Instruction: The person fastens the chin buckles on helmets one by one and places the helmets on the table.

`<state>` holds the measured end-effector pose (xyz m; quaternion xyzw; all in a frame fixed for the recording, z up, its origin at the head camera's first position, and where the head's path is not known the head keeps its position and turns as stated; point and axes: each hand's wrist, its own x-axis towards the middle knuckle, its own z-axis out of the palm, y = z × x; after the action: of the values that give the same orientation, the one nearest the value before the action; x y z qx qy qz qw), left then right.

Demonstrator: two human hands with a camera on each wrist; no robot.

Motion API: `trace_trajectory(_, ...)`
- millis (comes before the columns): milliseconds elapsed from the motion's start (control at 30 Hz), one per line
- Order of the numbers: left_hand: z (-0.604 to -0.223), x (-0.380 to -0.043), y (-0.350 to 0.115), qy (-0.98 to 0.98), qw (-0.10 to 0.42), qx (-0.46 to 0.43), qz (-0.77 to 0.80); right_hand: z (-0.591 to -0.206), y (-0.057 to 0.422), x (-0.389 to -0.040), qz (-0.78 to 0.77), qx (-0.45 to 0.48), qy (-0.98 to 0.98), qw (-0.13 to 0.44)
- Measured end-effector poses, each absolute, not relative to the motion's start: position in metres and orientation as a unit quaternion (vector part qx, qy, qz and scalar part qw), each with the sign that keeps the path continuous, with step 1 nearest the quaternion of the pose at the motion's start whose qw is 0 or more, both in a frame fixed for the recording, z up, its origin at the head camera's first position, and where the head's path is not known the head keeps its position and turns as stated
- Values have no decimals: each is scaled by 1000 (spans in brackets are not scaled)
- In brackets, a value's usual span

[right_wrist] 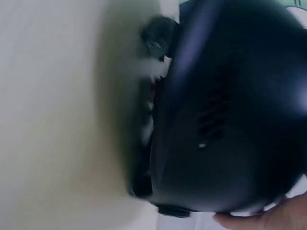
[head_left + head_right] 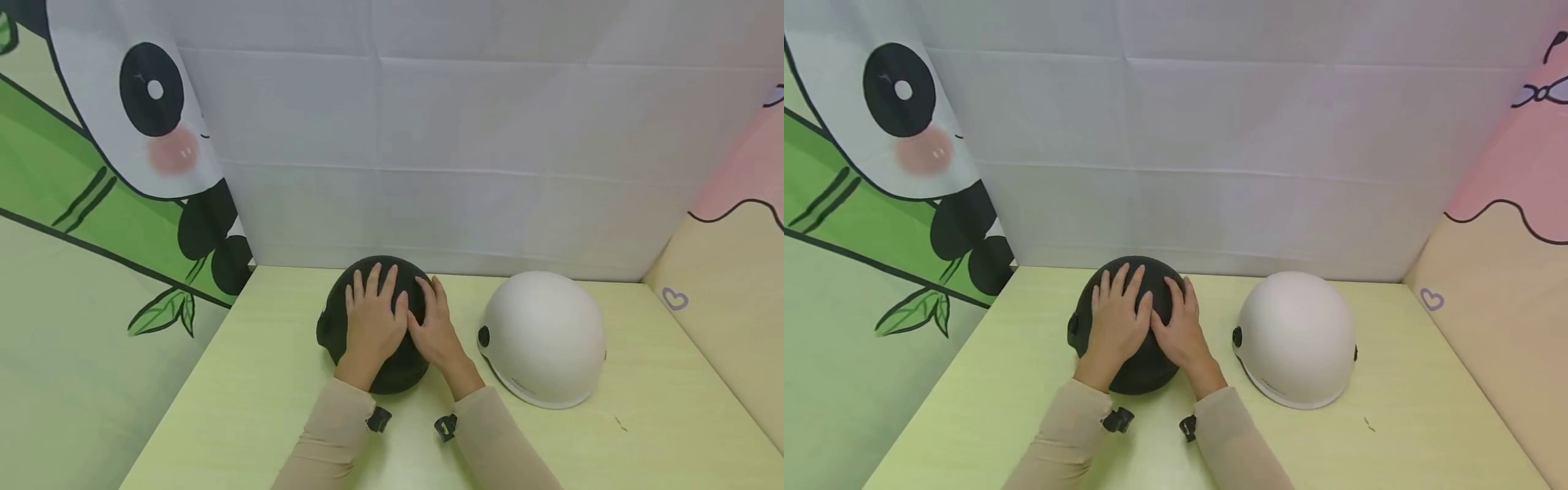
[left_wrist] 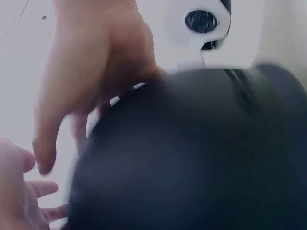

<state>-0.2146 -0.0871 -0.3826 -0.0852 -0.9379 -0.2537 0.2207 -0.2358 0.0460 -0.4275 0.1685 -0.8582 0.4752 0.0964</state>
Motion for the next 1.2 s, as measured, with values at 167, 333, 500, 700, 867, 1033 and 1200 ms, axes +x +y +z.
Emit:
trace_trajectory(167, -397, -218, -86, -913, 197, -102, -342, -447, 35, -234, 424, 177, -885, 79)
trace_trajectory(333, -400, -219, -93, -895, 213, -111, -375, -454, 34, -232, 401, 163, -894, 116)
trace_trajectory(500, -402, -216, -96, -910, 222, -116, -330, -452, 37, -233, 395, 155, -897, 125)
trace_trajectory(700, -409, -214, -101, -926, 236, -98, -278, -448, 37, -235, 396, 165, -894, 126)
trace_trajectory(867, -415, -214, -110, -923, 252, -91, -277, -444, 36, -236, 395, 178, -892, 129)
trace_trajectory(1033, -422, -212, -128, -915, 262, -69, -299, -440, 30, -238, 387, 193, -892, 131)
trace_trajectory(1200, -428, -211, -145, -910, 253, -50, -324, -436, 25, -240, 379, 198, -895, 129)
